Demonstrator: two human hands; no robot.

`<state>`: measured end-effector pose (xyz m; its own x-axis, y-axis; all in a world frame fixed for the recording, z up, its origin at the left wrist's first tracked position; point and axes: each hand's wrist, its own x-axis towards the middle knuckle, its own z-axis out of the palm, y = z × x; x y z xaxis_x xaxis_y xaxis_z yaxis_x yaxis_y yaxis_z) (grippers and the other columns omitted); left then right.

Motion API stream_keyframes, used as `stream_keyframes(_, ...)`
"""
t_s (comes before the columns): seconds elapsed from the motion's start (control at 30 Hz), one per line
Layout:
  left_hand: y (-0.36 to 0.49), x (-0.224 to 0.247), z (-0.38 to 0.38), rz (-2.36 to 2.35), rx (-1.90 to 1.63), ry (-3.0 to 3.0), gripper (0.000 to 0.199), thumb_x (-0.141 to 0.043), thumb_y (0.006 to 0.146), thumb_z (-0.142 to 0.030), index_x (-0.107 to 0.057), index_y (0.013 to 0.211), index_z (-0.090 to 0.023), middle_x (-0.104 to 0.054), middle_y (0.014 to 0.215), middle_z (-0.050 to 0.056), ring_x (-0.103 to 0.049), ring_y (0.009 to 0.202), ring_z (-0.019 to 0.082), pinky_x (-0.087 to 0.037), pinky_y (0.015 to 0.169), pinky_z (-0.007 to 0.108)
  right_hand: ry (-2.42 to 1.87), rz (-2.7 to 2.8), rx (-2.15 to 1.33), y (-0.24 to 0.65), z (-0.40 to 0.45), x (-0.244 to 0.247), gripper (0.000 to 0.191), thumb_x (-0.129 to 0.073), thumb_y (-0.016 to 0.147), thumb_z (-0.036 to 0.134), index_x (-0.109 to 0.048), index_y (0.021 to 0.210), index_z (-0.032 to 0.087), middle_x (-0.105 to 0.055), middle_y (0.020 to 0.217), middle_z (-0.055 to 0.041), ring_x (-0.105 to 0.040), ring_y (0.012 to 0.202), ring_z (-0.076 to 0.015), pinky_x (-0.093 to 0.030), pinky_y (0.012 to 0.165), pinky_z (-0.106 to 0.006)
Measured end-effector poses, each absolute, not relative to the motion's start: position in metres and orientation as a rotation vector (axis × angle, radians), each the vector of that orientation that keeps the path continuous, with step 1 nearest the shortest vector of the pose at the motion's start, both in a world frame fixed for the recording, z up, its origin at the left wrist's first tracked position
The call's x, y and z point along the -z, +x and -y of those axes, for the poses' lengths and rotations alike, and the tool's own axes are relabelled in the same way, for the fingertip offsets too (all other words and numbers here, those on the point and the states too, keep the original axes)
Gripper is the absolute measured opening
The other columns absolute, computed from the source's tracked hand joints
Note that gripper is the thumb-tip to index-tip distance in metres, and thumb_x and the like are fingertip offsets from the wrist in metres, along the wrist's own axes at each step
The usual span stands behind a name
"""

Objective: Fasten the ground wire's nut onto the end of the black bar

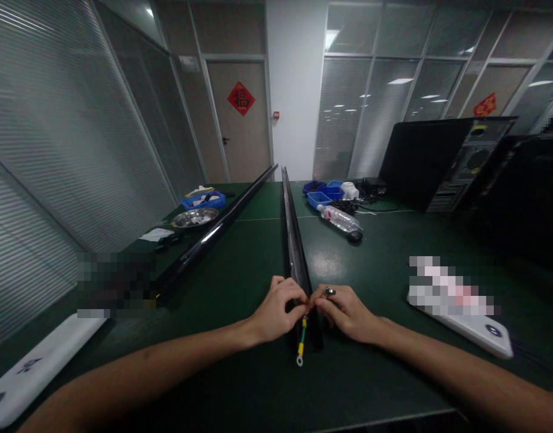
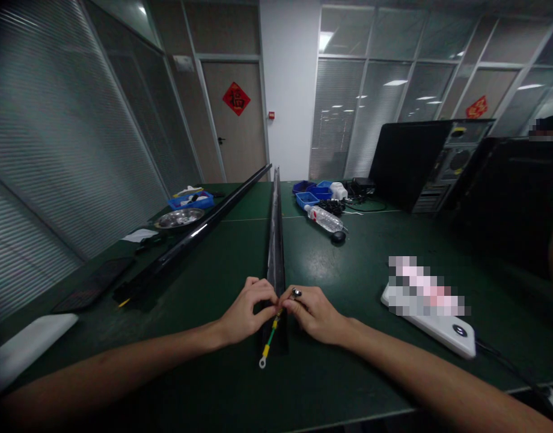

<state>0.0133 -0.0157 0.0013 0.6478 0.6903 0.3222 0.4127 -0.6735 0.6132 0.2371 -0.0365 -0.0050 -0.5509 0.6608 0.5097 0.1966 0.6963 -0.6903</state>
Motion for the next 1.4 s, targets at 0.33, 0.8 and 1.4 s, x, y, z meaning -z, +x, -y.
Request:
stream_keyframes(0.33, 0.0151, -0.0040, 0.0170, -0.870, -0.749, 2.371, 0.011, -0.068, 0.094, -0.016, -0.066, 0.083, -0.018, -0.071, 0.090, -0.002, -0.062, 0.095, 0.018, -0.029, 0.092, 0.037, -0.705, 2.113, -0.651, 0.2366, 0.0371, 0.0058, 0.030, -0.047, 0.109, 0.029, -0.066, 0.091, 0.016, -0.066, 0.080, -0.0026, -0.059, 0.060, -0.0119, -0.050, 0.065, -0.024)
stream_keyframes(0.8, 0.0148, -0.0067, 0.0173, -0.885, -0.706, 2.380, 0.012, -0.063, 0.096, -0.020, -0.067, 0.085, -0.019, -0.073, 0.091, 0.000, -0.062, 0.095, 0.020, -0.031, 0.094, 0.039, -0.714, 2.132, -0.618, 0.2371, 0.0379, 0.0056, 0.028, -0.048, 0.109, 0.030, -0.068, 0.096, 0.015, -0.067, 0.081, -0.0036, -0.063, 0.068, -0.0143, -0.052, 0.070, -0.026)
stream_keyframes(1.4, 0.0148, -0.0075, 0.0176, -0.890, -0.694, 2.384, 0.013, -0.062, 0.097, -0.022, -0.066, 0.085, -0.019, -0.073, 0.092, 0.001, -0.062, 0.096, 0.020, -0.031, 0.093, 0.038, -0.699, 2.108, -0.628, 0.2350, 0.0374, 0.0051, 0.027, -0.048, 0.108, 0.028, -0.068, 0.094, 0.015, -0.067, 0.081, -0.0038, -0.063, 0.067, -0.0142, -0.051, 0.068, -0.025)
